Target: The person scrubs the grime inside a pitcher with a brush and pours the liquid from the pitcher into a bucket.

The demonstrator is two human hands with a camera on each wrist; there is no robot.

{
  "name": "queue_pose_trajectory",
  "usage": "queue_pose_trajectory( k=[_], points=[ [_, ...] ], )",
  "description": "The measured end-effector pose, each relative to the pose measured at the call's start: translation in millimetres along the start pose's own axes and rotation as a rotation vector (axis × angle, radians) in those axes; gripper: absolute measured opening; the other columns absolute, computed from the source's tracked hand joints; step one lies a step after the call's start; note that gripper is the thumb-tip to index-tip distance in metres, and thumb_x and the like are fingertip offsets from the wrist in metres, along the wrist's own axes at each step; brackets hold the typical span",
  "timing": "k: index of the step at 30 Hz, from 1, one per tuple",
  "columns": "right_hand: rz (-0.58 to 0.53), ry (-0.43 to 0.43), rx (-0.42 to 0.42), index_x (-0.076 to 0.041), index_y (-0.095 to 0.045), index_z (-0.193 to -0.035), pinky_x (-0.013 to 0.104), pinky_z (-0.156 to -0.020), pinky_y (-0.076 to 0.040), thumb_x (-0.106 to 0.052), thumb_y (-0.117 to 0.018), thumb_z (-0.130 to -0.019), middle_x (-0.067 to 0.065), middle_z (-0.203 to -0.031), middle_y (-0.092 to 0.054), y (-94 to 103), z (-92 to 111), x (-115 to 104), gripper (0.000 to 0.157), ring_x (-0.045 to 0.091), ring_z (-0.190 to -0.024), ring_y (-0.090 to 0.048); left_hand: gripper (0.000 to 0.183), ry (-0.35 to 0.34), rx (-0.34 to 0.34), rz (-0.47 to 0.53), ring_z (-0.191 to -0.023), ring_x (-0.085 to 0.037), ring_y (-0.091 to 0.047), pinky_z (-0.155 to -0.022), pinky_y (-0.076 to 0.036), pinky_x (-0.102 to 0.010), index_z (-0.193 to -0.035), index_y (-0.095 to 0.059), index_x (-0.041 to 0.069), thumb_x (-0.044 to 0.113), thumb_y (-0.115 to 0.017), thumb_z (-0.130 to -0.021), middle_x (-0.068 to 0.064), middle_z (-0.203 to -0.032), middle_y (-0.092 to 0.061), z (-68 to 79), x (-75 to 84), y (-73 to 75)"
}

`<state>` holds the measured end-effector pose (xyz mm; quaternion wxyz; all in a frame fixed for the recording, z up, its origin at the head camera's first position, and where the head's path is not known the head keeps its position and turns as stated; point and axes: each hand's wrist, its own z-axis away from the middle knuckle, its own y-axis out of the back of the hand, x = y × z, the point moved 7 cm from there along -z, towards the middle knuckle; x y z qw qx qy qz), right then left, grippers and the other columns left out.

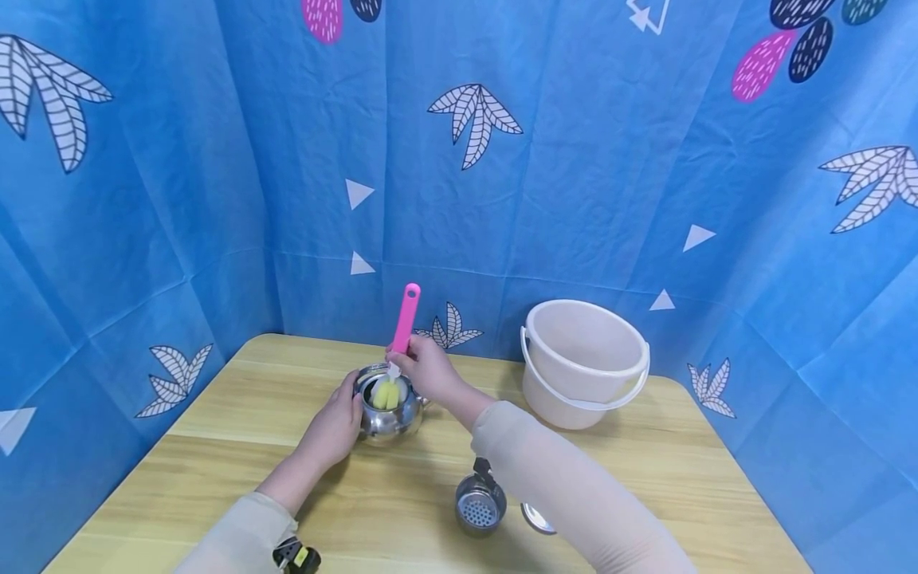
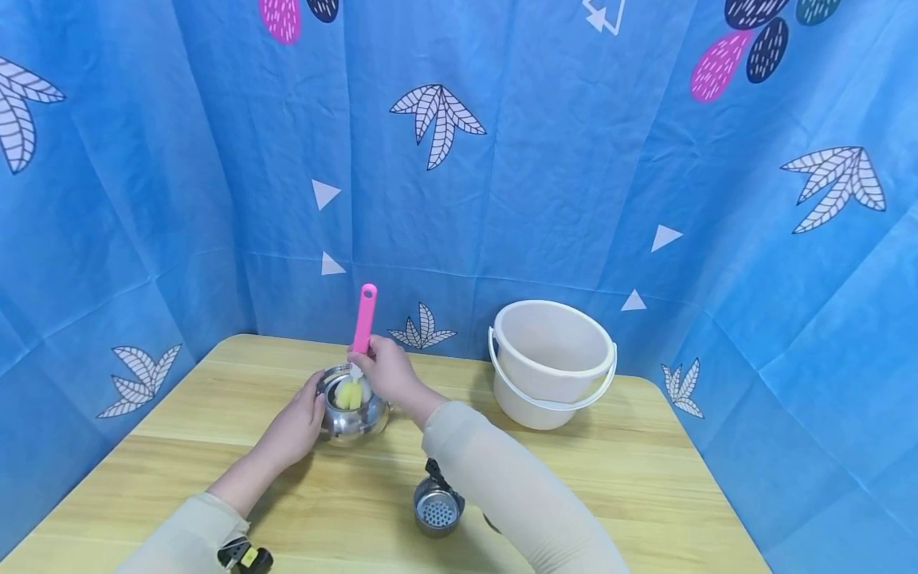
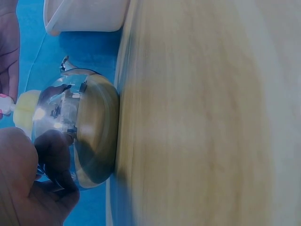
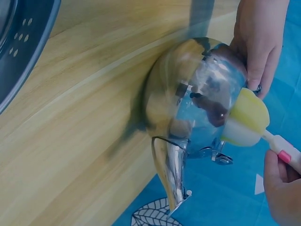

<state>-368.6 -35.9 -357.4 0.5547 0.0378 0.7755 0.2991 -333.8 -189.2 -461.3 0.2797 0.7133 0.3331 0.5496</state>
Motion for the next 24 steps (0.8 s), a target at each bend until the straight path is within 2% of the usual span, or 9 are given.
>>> queue_pose_trajectory(
  k=[5,15,20,24],
  points=[
    [-0.021,-0.008,0.003,-0.003,-0.07,-0.114,0.024,-0.08,-0.058,-0.012,-0.061,-0.1,0.006,-0.102,-0.073,-0.6,0.8,-1.5,0.019,0.014,-0.09,-0.068,0.055,-0.001,-0.001,0.001,-0.134,-0.049,-0.043,-0.11,-0.038,-0.06,-0.156,-0.018,-0.005,0.022,-0.03,-0.11,-0.036,-0.149,-0.037,-0.3,0.0,-0.2],
    [-0.078,-0.03,0.013,0.001,-0.069,-0.117,0.026,-0.083,-0.059,-0.012,-0.059,-0.101,0.008,-0.106,-0.073,-1.4,0.7,2.2,0.022,0.015,-0.096,-0.069,0.055,0.006,-0.002,-0.001,-0.135,-0.049,-0.041,-0.111,-0.036,-0.061,-0.156,-0.018,-0.005,0.023,-0.03,-0.11,-0.035,-0.15,-0.035,-0.4,0.1,-0.5],
    [-0.08,-0.046,0.033,-0.003,-0.07,-0.115,0.026,-0.08,-0.059,-0.014,-0.061,-0.101,0.006,-0.104,-0.073,-0.2,1.5,4.8,0.02,0.014,-0.093,-0.069,0.055,0.014,-0.004,0.0,-0.136,-0.049,-0.04,-0.111,-0.035,-0.061,-0.156,-0.018,-0.006,0.022,-0.03,-0.11,-0.035,-0.151,-0.035,-0.3,-0.1,-0.5],
    [-0.088,-0.039,0.047,-0.002,-0.07,-0.111,0.026,-0.078,-0.059,-0.013,-0.061,-0.1,0.006,-0.1,-0.073,0.1,1.2,6.5,0.018,0.014,-0.089,-0.069,0.055,0.017,-0.004,0.003,-0.135,-0.049,-0.04,-0.111,-0.036,-0.061,-0.156,-0.017,-0.006,0.021,-0.03,-0.11,-0.036,-0.151,-0.035,0.1,0.7,-0.3]
  ],
)
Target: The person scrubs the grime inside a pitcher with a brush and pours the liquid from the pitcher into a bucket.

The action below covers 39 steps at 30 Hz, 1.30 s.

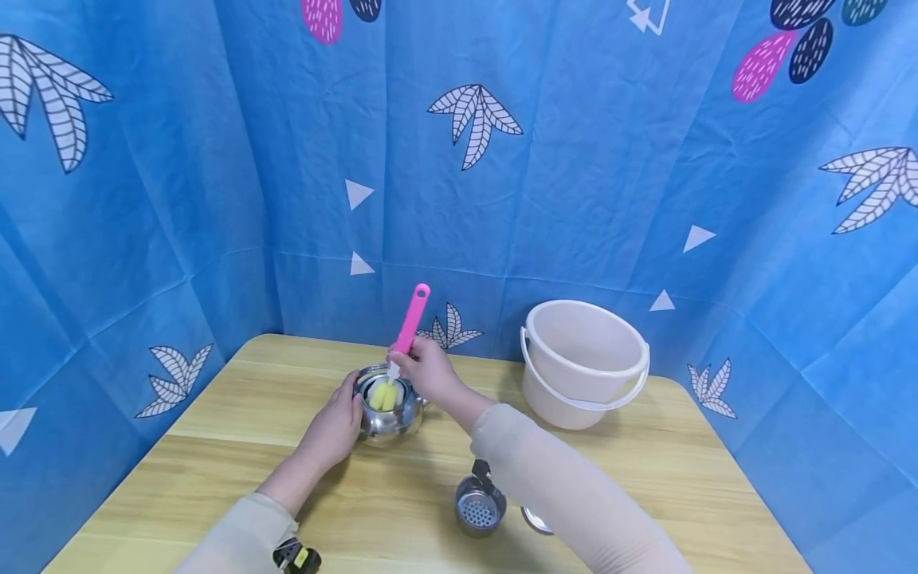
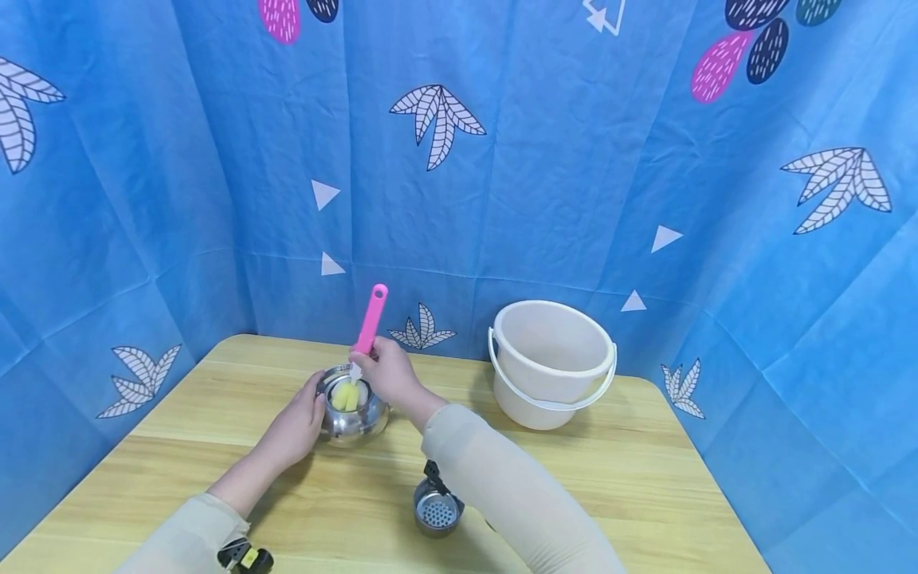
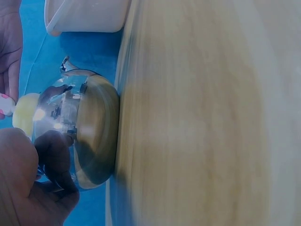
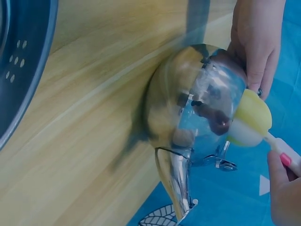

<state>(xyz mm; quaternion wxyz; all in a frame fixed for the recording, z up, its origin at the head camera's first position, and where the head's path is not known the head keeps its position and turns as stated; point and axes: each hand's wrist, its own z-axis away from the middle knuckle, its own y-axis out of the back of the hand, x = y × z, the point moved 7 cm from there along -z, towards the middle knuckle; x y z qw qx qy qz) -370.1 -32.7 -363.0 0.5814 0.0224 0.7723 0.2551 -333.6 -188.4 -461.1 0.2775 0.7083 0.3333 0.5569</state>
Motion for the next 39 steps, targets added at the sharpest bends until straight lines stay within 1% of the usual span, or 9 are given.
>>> queue_pose_trajectory(
  k=[3,11,13,20,22,29,34,37,39],
  points=[
    [-0.016,0.007,0.013,0.0,-0.069,-0.111,0.025,-0.077,-0.059,-0.012,-0.061,-0.1,0.007,-0.099,-0.073,-0.1,-1,2,0.018,0.014,-0.088,-0.069,0.055,0.0,0.002,-0.001,-0.135,-0.05,-0.041,-0.111,-0.036,-0.061,-0.156,-0.018,-0.006,0.021,-0.03,-0.11,-0.036,-0.15,-0.035,0.2,0.5,0.0],
    [-0.074,-0.023,0.054,-0.001,-0.069,-0.111,0.025,-0.076,-0.061,-0.011,-0.063,-0.099,0.009,-0.102,-0.073,0.2,0,9,0.017,0.016,-0.09,-0.07,0.056,0.005,-0.008,0.0,-0.136,-0.05,-0.039,-0.111,-0.035,-0.061,-0.156,-0.017,-0.006,0.022,-0.029,-0.11,-0.036,-0.151,-0.033,1.5,1.0,-0.1],
    [-0.067,-0.019,0.06,-0.001,-0.069,-0.112,0.025,-0.075,-0.061,-0.01,-0.064,-0.098,0.009,-0.101,-0.074,0.2,0,9,0.017,0.016,-0.088,-0.071,0.056,0.006,-0.012,0.0,-0.136,-0.05,-0.039,-0.111,-0.034,-0.061,-0.156,-0.016,-0.006,0.023,-0.029,-0.11,-0.036,-0.151,-0.033,1.8,1.0,-0.1],
    [0.007,0.019,0.066,0.001,-0.069,-0.114,0.024,-0.072,-0.059,-0.01,-0.065,-0.098,0.005,-0.098,-0.074,-0.9,0,9,0.021,0.01,-0.081,-0.067,0.056,0.02,-0.023,-0.001,-0.138,-0.048,-0.037,-0.112,-0.034,-0.06,-0.156,-0.015,-0.006,0.024,-0.029,-0.11,-0.034,-0.154,-0.031,0.9,0.6,-0.6],
    [0.007,0.017,0.072,0.001,-0.069,-0.115,0.025,-0.073,-0.059,-0.01,-0.066,-0.097,0.005,-0.099,-0.074,-1.2,0,9,0.021,0.01,-0.081,-0.067,0.056,0.026,-0.024,0.003,-0.138,-0.048,-0.037,-0.112,-0.034,-0.06,-0.157,-0.015,-0.005,0.024,-0.029,-0.11,-0.033,-0.154,-0.031,0.8,0.4,-0.8],
    [-0.008,0.018,0.1,-0.004,-0.071,-0.11,0.025,-0.079,-0.059,-0.011,-0.067,-0.097,0.005,-0.101,-0.074,-0.6,5,7,0.016,0.014,-0.089,-0.07,0.056,0.029,-0.029,0.002,-0.137,-0.049,-0.038,-0.111,-0.035,-0.061,-0.157,-0.016,-0.005,0.024,-0.029,-0.11,-0.034,-0.153,-0.032,0.6,1.1,-0.3],
    [-0.027,0.041,0.11,-0.003,-0.07,-0.113,0.026,-0.087,-0.058,-0.011,-0.068,-0.096,0.003,-0.103,-0.074,-3.4,8,9,0.019,0.015,-0.099,-0.07,0.056,0.024,-0.03,0.0,-0.136,-0.049,-0.039,-0.111,-0.035,-0.061,-0.157,-0.015,-0.005,0.024,-0.028,-0.111,-0.034,-0.153,-0.032,1.2,1.1,0.3],
    [-0.033,0.053,0.114,-0.003,-0.07,-0.113,0.026,-0.088,-0.057,-0.011,-0.068,-0.096,0.003,-0.103,-0.074,-5.3,9,10,0.018,0.014,-0.1,-0.07,0.056,0.017,-0.025,0.003,-0.136,-0.049,-0.04,-0.111,-0.036,-0.061,-0.156,-0.015,-0.005,0.023,-0.029,-0.11,-0.035,-0.152,-0.033,1.0,1.5,0.8],
    [-0.026,0.058,0.12,-0.006,-0.07,-0.111,0.025,-0.087,-0.057,-0.01,-0.068,-0.096,0.002,-0.103,-0.074,-6.2,10,11,0.017,0.013,-0.099,-0.07,0.055,0.01,-0.02,0.002,-0.135,-0.049,-0.041,-0.11,-0.036,-0.061,-0.156,-0.016,-0.005,0.022,-0.029,-0.11,-0.035,-0.151,-0.034,0.9,1.7,0.8]
  ],
)
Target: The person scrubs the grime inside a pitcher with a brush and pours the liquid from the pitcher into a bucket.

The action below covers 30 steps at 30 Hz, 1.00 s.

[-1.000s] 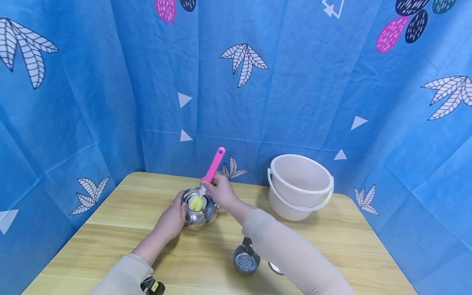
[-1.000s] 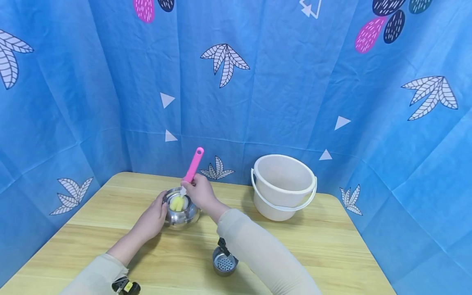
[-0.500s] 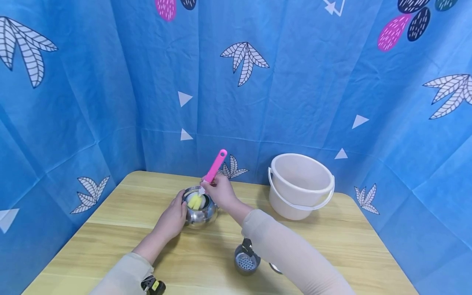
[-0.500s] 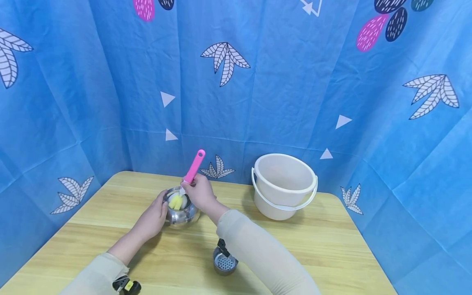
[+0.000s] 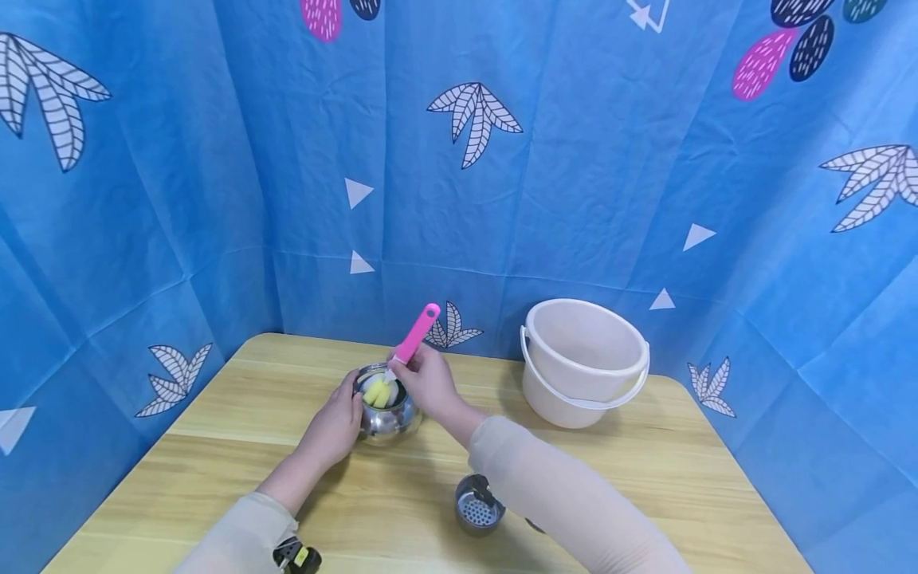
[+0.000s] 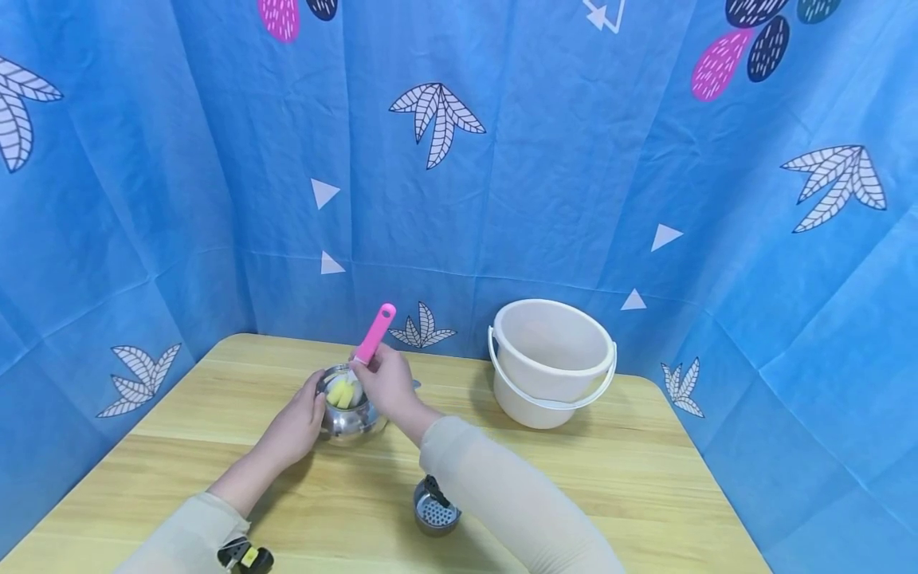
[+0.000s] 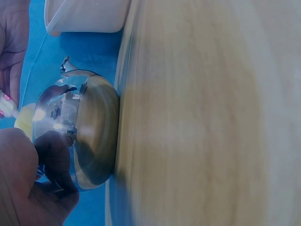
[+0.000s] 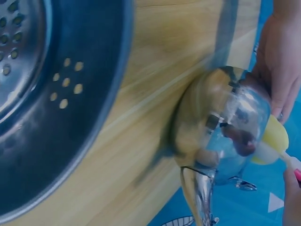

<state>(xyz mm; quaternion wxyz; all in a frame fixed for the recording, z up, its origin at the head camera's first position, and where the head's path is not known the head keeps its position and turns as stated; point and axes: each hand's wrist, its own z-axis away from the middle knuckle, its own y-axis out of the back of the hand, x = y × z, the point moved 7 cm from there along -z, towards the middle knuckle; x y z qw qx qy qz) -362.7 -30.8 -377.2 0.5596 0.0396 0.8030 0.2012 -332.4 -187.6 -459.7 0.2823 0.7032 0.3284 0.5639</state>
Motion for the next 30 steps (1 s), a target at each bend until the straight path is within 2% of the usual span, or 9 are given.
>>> queue_pose_trajectory(
  k=[14,20,30],
  points=[
    [0.088,0.104,-0.023,-0.01,-0.071,-0.11,0.024,-0.089,-0.056,-0.009,-0.069,-0.095,0.003,-0.106,-0.075,-8.3,5,-2,0.015,0.014,-0.101,-0.071,0.054,-0.022,0.015,0.001,-0.133,-0.05,-0.043,-0.11,-0.036,-0.062,-0.156,-0.018,-0.005,0.021,-0.03,-0.11,-0.036,-0.149,-0.036,1.6,0.0,0.9],
    [0.155,0.16,-0.043,-0.01,-0.07,-0.107,0.019,-0.084,-0.056,-0.01,-0.069,-0.095,0.004,-0.103,-0.076,-11.3,6,-9,0.012,0.012,-0.096,-0.071,0.054,-0.019,0.01,-0.004,-0.133,-0.049,-0.043,-0.109,-0.038,-0.061,-0.156,-0.018,-0.005,0.023,-0.029,-0.111,-0.036,-0.149,-0.037,1.8,0.9,0.8],
    [0.265,0.204,-0.055,-0.01,-0.072,-0.108,0.014,-0.074,-0.055,-0.013,-0.069,-0.095,0.005,-0.102,-0.076,-15.0,8,-16,0.014,0.007,-0.084,-0.069,0.053,-0.031,0.018,0.004,-0.133,-0.049,-0.044,-0.108,-0.039,-0.061,-0.156,-0.019,-0.004,0.022,-0.029,-0.11,-0.035,-0.149,-0.037,1.1,1.7,1.5]
  ],
)
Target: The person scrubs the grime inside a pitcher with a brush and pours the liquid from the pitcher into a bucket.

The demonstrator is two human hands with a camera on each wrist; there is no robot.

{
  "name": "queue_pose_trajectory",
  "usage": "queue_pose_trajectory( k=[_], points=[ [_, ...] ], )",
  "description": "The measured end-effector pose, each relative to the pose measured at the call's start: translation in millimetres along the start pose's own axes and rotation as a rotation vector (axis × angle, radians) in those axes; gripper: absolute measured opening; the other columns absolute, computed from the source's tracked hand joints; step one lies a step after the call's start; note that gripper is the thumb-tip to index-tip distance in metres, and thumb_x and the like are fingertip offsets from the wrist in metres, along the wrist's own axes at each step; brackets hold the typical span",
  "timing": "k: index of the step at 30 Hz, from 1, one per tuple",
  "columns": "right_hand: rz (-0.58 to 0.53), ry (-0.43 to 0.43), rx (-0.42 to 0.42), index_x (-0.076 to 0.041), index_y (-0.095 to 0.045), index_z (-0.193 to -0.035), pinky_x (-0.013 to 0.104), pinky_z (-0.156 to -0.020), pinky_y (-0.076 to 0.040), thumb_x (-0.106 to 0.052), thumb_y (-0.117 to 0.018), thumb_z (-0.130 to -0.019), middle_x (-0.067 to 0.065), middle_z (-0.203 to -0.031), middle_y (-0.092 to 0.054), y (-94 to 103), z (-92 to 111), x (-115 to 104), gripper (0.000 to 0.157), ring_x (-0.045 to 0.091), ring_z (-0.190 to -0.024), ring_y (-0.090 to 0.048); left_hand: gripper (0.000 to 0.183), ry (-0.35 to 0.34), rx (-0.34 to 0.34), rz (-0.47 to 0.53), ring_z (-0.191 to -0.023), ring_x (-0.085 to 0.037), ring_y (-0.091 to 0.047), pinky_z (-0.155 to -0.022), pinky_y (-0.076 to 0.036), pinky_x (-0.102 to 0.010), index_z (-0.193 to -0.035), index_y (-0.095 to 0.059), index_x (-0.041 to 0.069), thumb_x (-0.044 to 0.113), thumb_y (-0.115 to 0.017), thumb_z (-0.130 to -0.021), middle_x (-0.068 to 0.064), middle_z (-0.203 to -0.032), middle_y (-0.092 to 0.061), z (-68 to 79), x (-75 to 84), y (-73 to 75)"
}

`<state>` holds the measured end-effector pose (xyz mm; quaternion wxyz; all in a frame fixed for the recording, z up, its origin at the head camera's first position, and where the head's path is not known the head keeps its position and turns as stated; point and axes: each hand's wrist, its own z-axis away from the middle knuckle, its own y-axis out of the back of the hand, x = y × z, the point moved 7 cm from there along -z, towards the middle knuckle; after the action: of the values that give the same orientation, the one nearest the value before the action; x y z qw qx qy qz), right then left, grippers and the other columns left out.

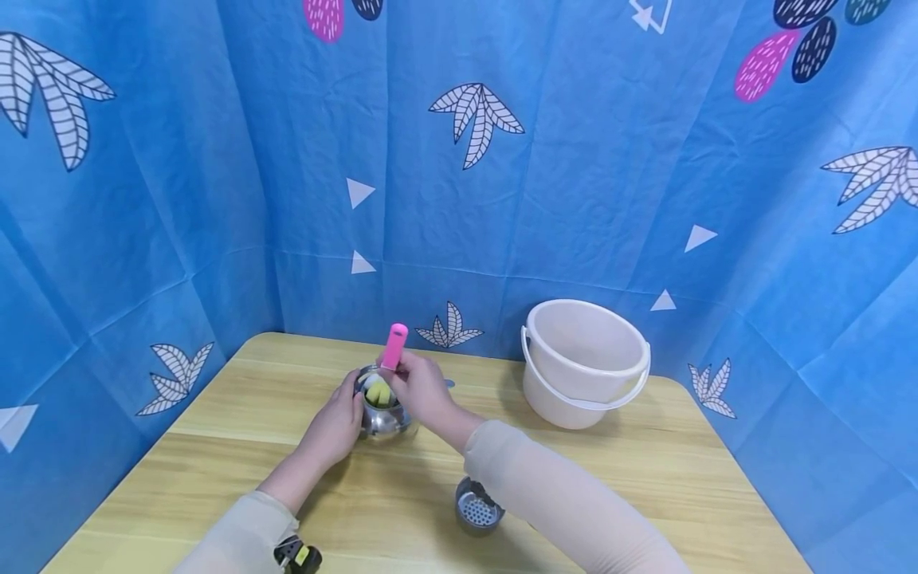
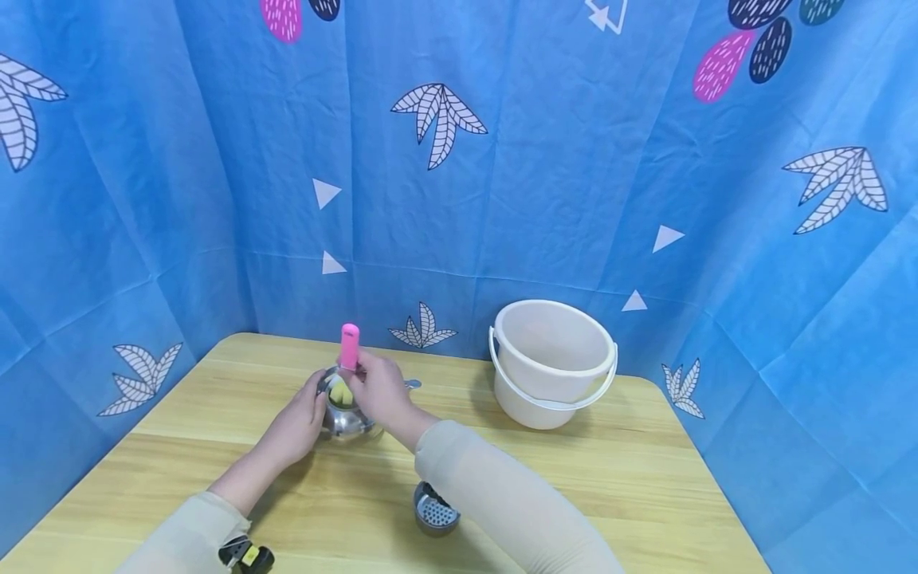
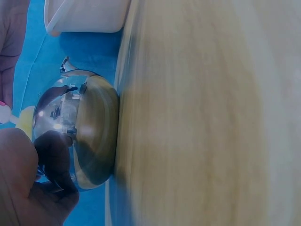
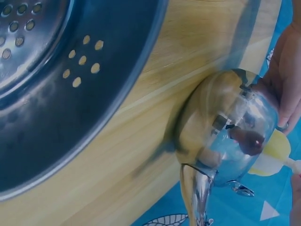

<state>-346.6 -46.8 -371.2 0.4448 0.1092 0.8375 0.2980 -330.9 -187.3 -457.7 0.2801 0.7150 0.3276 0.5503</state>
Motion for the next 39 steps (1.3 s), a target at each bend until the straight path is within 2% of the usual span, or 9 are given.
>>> queue_pose_trajectory(
  k=[9,17,20,28,39],
  points=[
    [0.099,0.105,-0.04,-0.009,-0.07,-0.103,0.014,-0.077,-0.055,-0.018,-0.066,-0.098,0.004,-0.101,-0.075,-2.8,1,-9,0.01,0.01,-0.091,-0.071,0.051,-0.045,0.035,-0.015,-0.129,-0.049,-0.048,-0.106,-0.042,-0.062,-0.154,-0.021,-0.004,0.021,-0.03,-0.11,-0.036,-0.144,-0.043,0.2,3.0,1.3],
    [0.302,0.217,-0.068,-0.012,-0.068,-0.098,0.017,-0.08,-0.054,-0.02,-0.065,-0.099,-0.002,-0.092,-0.072,-5.4,3,-20,0.008,0.01,-0.086,-0.067,0.048,-0.104,0.053,-0.024,-0.131,-0.046,-0.048,-0.106,-0.042,-0.059,-0.154,-0.023,-0.003,0.016,-0.033,-0.11,-0.033,-0.144,-0.046,1.5,5.8,2.4],
    [0.311,0.213,-0.094,-0.013,-0.069,-0.099,0.017,-0.08,-0.053,-0.019,-0.065,-0.099,-0.004,-0.092,-0.07,-6.3,2,-22,0.006,0.008,-0.086,-0.065,0.049,-0.098,0.039,-0.005,-0.132,-0.046,-0.047,-0.108,-0.041,-0.059,-0.155,-0.022,-0.002,0.016,-0.033,-0.11,-0.033,-0.145,-0.044,1.4,4.0,1.3],
    [0.3,0.167,-0.157,-0.014,-0.066,-0.095,0.015,-0.058,-0.043,-0.018,-0.064,-0.1,-0.009,-0.069,-0.055,-6.7,-2,-23,0.007,0.006,-0.061,-0.049,0.049,-0.073,0.02,0.062,-0.132,-0.048,-0.046,-0.108,-0.039,-0.062,-0.156,-0.023,0.002,0.017,-0.032,-0.11,-0.031,-0.147,-0.043,1.5,1.5,1.1],
    [0.335,0.105,-0.226,-0.012,-0.068,-0.103,0.015,-0.057,-0.044,-0.016,-0.064,-0.099,-0.008,-0.075,-0.06,-6.6,-7,-29,0.007,0.006,-0.062,-0.051,0.051,-0.008,-0.018,0.094,-0.138,-0.046,-0.04,-0.109,-0.036,-0.063,-0.158,-0.019,0.008,0.022,-0.03,-0.11,-0.027,-0.154,-0.037,2.0,-0.5,0.0]
  ],
)
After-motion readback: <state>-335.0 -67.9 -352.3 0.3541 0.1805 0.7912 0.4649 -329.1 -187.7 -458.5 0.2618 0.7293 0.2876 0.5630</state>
